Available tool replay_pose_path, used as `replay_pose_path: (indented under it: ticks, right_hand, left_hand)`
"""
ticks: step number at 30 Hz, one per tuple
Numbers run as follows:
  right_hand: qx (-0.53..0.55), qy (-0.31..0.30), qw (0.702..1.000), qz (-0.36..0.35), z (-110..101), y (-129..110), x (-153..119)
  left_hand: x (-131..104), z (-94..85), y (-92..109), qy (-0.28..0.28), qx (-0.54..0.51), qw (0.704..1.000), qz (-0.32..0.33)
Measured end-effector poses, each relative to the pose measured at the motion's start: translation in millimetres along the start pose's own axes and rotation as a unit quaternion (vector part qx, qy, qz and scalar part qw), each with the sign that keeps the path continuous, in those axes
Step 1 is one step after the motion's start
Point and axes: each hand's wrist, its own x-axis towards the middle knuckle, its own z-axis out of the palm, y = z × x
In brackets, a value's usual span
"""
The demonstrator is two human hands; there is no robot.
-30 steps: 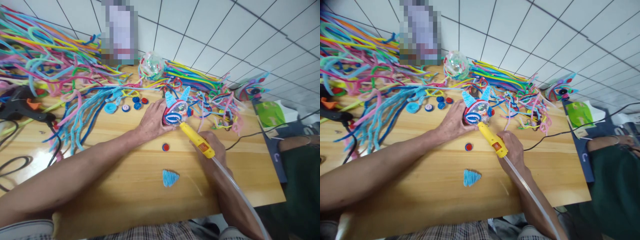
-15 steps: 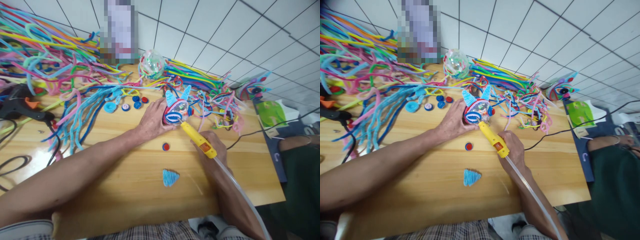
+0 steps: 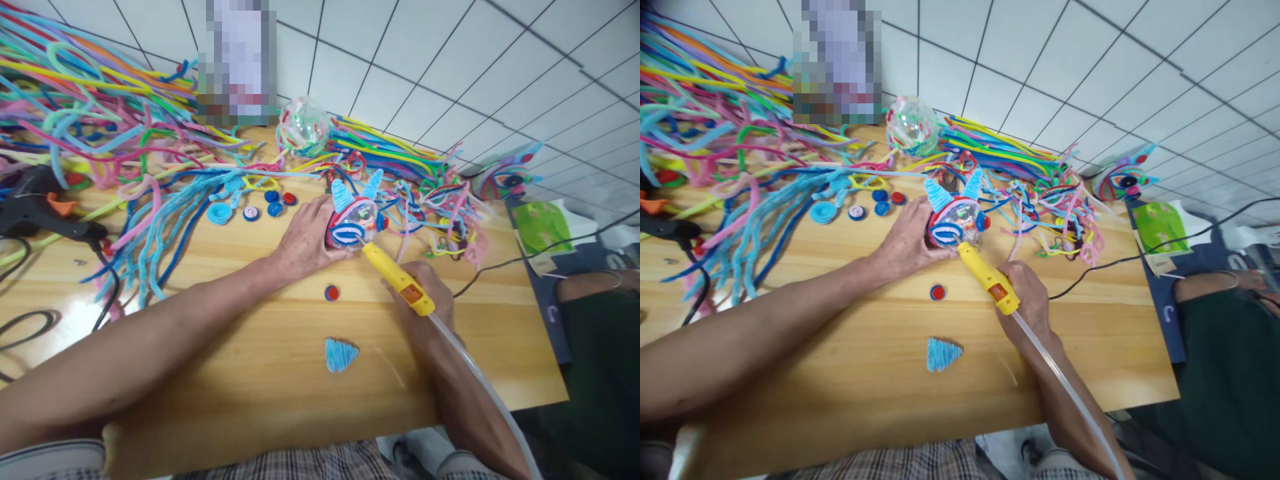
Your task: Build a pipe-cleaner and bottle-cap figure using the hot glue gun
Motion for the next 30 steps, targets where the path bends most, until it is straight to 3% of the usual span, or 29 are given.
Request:
replay_pose_path:
  ticks: [19, 30]
  right_hand:
    - [-0.018, -0.032, 0.997, 0.065, 0.0, 2.7, -2.5]
    - [-0.021, -0.013, 0.999, 0.046, 3.0, 4.4, -4.7]
  left_hand:
    - [1.0, -2.0, 3.0, -0.01, -0.006, 1.0, -0.015]
    - [1.8, -4.1, 4.4, -0.015, -0.004, 1.0, -0.019]
